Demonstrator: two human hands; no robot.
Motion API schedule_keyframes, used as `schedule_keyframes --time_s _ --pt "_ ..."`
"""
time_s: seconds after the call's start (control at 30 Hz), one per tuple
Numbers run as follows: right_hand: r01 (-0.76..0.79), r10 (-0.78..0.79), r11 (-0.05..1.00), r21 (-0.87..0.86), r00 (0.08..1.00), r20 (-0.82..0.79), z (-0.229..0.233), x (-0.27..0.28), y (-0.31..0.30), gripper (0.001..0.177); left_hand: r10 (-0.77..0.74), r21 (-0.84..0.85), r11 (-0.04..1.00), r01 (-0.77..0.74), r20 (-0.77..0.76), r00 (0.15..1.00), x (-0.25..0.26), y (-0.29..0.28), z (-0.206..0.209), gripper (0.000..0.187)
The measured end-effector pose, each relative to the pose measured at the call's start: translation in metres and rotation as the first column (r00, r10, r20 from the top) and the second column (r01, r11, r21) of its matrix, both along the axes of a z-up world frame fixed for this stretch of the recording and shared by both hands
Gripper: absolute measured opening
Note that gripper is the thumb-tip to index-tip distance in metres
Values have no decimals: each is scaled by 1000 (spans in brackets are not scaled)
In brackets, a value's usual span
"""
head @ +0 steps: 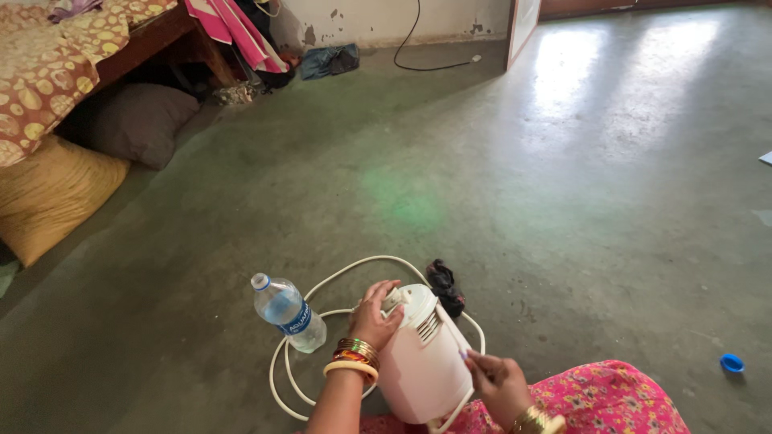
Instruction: The person wipes the exterior of a juicer base with a black cloth and uses a toothbrush to scrub the crevices around the motor hub.
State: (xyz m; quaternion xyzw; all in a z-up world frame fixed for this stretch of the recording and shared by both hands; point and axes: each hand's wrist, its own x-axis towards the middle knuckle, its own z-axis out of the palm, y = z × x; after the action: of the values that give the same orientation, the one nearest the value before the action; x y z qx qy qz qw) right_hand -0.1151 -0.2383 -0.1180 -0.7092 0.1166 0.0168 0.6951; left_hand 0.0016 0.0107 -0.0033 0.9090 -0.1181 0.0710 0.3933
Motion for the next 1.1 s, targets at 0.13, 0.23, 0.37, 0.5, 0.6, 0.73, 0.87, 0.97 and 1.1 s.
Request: schedule_keyframes --time_s 0.13,0.23,0.37,0.5,0.6,0.73,0.87,0.97,1.1 --pt "-38 33 998 54 995 97 -18 -2 -5 32 -23 -4 1000 23 0 1000 -4 8 1 50" --pt "11 -13 1000 13 986 164 -23 -5 5 30 21 62 998 -20 -11 1000 -5 0 11 52" --pt "-13 14 1000 -12 993 120 -22 0 0 30 11 80 997 -10 -10 1000 -7 0 16 60" --pt "-31 44 984 -177 997 66 -37 -20 15 27 27 10 1000 -27 10 1000 -5 4 7 60" --pt "-91 78 987 132 992 102 -32 -21 9 30 18 25 1000 -19 30 999 -11 12 3 52" --pt "8 -2 998 -64 996 89 -9 -8 9 30 18 24 1000 -20 110 994 -24 9 5 47" --pt "-84 92 995 -58 981 170 0 -37 26 27 42 -44 998 -38 94 995 -38 17 16 47" --pt "-44 45 998 -40 999 23 12 -20 24 27 75 -140 988 -67 50 996 -43 27 18 45" --pt "-189 211 967 -172 969 125 -15 -20 48 19 180 -271 941 -203 -106 978 -47 41 7 41"
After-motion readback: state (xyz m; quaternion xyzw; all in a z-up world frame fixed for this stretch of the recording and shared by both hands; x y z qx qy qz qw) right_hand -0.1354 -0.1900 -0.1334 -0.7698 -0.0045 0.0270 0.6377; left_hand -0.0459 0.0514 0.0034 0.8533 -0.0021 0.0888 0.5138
